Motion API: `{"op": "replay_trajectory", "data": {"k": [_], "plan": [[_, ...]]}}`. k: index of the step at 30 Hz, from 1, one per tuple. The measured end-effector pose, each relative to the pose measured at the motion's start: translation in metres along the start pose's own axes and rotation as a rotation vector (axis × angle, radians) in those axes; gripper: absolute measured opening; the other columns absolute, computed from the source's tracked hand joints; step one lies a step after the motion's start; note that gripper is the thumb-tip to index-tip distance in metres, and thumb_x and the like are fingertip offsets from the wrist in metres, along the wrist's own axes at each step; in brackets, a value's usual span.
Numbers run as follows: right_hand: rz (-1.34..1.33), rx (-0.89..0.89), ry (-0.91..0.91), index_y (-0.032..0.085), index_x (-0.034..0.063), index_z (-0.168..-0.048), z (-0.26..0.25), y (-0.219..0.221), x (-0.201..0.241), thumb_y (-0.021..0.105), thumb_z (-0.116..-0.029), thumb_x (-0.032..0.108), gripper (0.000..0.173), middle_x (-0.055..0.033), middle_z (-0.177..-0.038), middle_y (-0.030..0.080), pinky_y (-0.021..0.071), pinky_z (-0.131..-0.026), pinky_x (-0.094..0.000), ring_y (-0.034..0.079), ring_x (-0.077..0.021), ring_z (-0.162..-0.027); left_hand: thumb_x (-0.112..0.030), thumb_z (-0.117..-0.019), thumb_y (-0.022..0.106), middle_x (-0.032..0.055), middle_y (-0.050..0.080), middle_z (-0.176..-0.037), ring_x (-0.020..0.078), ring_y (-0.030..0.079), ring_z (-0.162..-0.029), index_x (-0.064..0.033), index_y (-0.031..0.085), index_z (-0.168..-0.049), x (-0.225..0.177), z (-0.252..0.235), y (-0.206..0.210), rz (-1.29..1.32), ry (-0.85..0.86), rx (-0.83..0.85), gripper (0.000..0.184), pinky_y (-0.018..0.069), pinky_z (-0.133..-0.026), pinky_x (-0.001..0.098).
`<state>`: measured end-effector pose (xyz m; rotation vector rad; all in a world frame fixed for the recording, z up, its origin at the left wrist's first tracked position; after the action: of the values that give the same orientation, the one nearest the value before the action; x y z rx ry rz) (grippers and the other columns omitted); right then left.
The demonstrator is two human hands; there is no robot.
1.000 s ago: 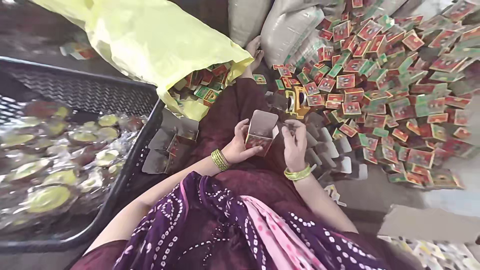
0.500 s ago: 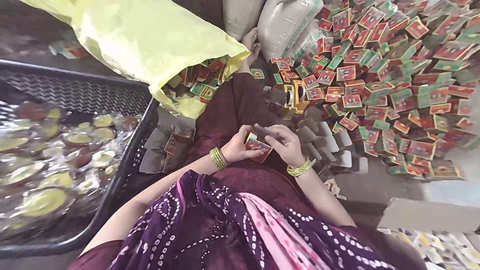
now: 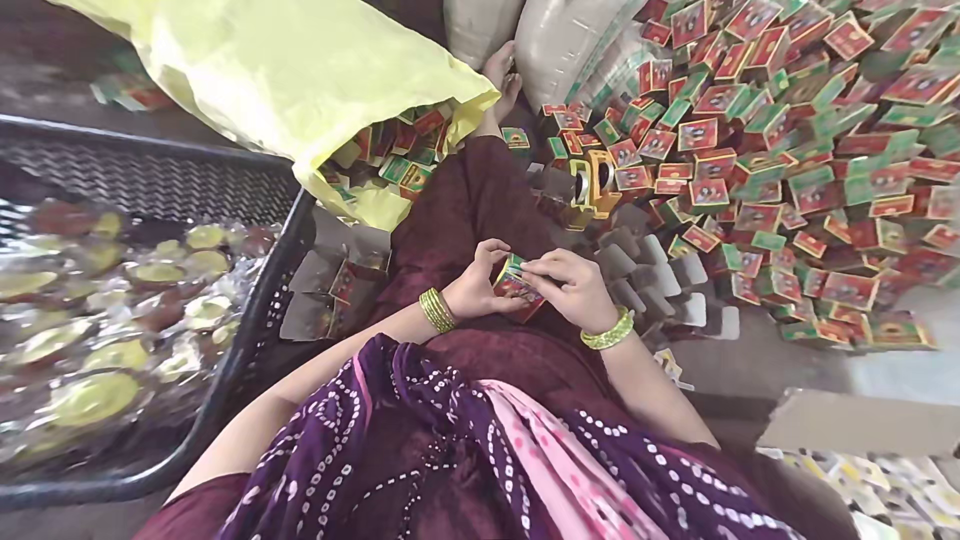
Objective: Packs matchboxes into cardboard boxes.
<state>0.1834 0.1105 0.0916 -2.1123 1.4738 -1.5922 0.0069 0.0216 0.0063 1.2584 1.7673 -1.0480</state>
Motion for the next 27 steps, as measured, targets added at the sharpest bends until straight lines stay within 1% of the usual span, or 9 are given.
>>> {"op": "replay_trajectory", "data": {"k": [4,7,12,15,18,20,22,23,27], "plan": [[0.122,0.13,-0.014,0.08,0.0157,-0.112,0.0,-0.002,0.005,0.062,-0.1004,0.02,0.022,-0.0042,-0.106,0.073,0.0573,-0.092,-0.0337,0.067,-0.0134,-0.103,-0.035,-0.0714,0.093,0.013,0.065,-0.121,0.0123,0.066,-0.111,0.0045,0.032,-0.142,-0.002,0.0,-0.001,-0.001,-0.047,0.041,0.101,0.0562,-0.099,0.0352],[0.214,0.193,-0.067,0.077,0.0197,-0.122,0.005,0.002,0.01,0.055,-0.0998,0.019,0.032,-0.0097,-0.111,0.069,0.0524,-0.096,-0.0383,0.062,-0.0207,-0.109,-0.034,-0.0721,0.091,0.0114,0.066,-0.118,0.0104,0.066,-0.109,0.0031,0.032,-0.143,-0.001,0.0,-0.001,0.015,-0.07,0.052,0.099,0.0561,-0.099,0.0337],[0.349,0.097,-0.141,0.074,0.0119,-0.127,0.02,0.012,0.011,0.052,-0.102,0.01,0.033,-0.0115,-0.117,0.072,0.0528,-0.104,-0.039,0.066,-0.0231,-0.115,-0.032,-0.0736,0.091,0.0118,0.066,-0.119,0.0127,0.067,-0.109,0.0012,0.034,-0.142,0.002,0.001,0.0,0.059,-0.099,0.017,0.095,0.0569,-0.097,0.0359],[0.37,0.017,-0.142,0.07,0.0045,-0.129,0.029,0.018,0.006,0.051,-0.1045,0.006,0.031,-0.0116,-0.128,0.072,0.0509,-0.111,-0.046,0.068,-0.0243,-0.122,-0.027,-0.0755,0.09,0.009,0.066,-0.118,0.013,0.067,-0.108,-0.0013,0.037,-0.14,0.003,-0.001,0.0,0.117,-0.162,-0.003,0.086,0.0579,-0.096,0.036],[0.012,0.082,0.028,0.064,-0.0024,-0.134,0.024,0.001,-0.004,0.056,-0.1047,0.011,0.033,-0.0101,-0.129,0.072,0.0493,-0.115,-0.0432,0.067,-0.0195,-0.124,-0.024,-0.0846,0.085,0.0096,0.067,-0.121,0.0154,0.069,-0.107,-0.0016,0.052,-0.131,-0.001,-0.003,0.001,0.181,-0.125,0.03,0.061,0.0594,-0.096,0.0376],[-0.193,0.064,0.215,0.062,-0.0046,-0.133,0.009,-0.021,-0.02,0.06,-0.1022,0.012,0.035,-0.0119,-0.12,0.074,0.0597,-0.1,-0.0383,0.072,-0.0188,-0.111,-0.023,-0.0934,0.076,0.0095,0.067,-0.122,0.0166,0.069,-0.106,-0.0015,0.052,-0.131,-0.002,-0.005,0.0,0.243,-0.121,0.027,0.049,0.0604,-0.094,0.0382],[-0.056,-0.077,0.422,0.069,0.0044,-0.126,-0.01,-0.047,-0.054,0.061,-0.1022,0.018,0.029,-0.0074,-0.11,0.076,0.0626,-0.086,-0.0378,0.074,-0.016,-0.097,-0.023,-0.0995,0.065,0.0081,0.07,-0.116,0.0168,0.071,-0.097,-0.0037,0.049,-0.133,0.0,-0.006,-0.004,0.334,-0.192,-0.042,0.042,0.0618,-0.087,0.0376],[0.061,-0.132,0.527,0.07,0.0075,-0.125,-0.021,-0.06,-0.076,0.06,-0.1031,0.021,0.027,-0.0074,-0.11,0.075,0.0617,-0.085,-0.0407,0.073,-0.0175,-0.095,-0.022,-0.102,0.059,0.0078,0.071,-0.114,0.0171,0.072,-0.095,-0.0047,0.05,-0.132,0.002,-0.006,-0.007,0.357,-0.219,-0.081,0.036,0.0619,-0.085,0.0374],[0.34,-0.104,0.845,0.061,0.0027,-0.136,-0.06,-0.096,-0.175,0.061,-0.1024,0.021,0.038,-0.0199,-0.129,0.067,0.0471,-0.107,-0.0579,0.064,-0.0352,-0.121,-0.018,-0.1073,0.04,0.0058,0.07,-0.111,0.0124,0.07,-0.093,-0.0046,0.053,-0.128,0.008,-0.009,-0.015,0.306,-0.22,-0.168,0.028,0.06,-0.084,0.0326]]}}
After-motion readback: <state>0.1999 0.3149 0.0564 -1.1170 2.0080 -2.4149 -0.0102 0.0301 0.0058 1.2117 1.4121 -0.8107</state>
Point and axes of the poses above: each hand's wrist, its own z-axis away from the middle knuckle, its own y-axis out of the palm, x = y × z, the point moved 2 cm from there along -z, towards the middle knuckle
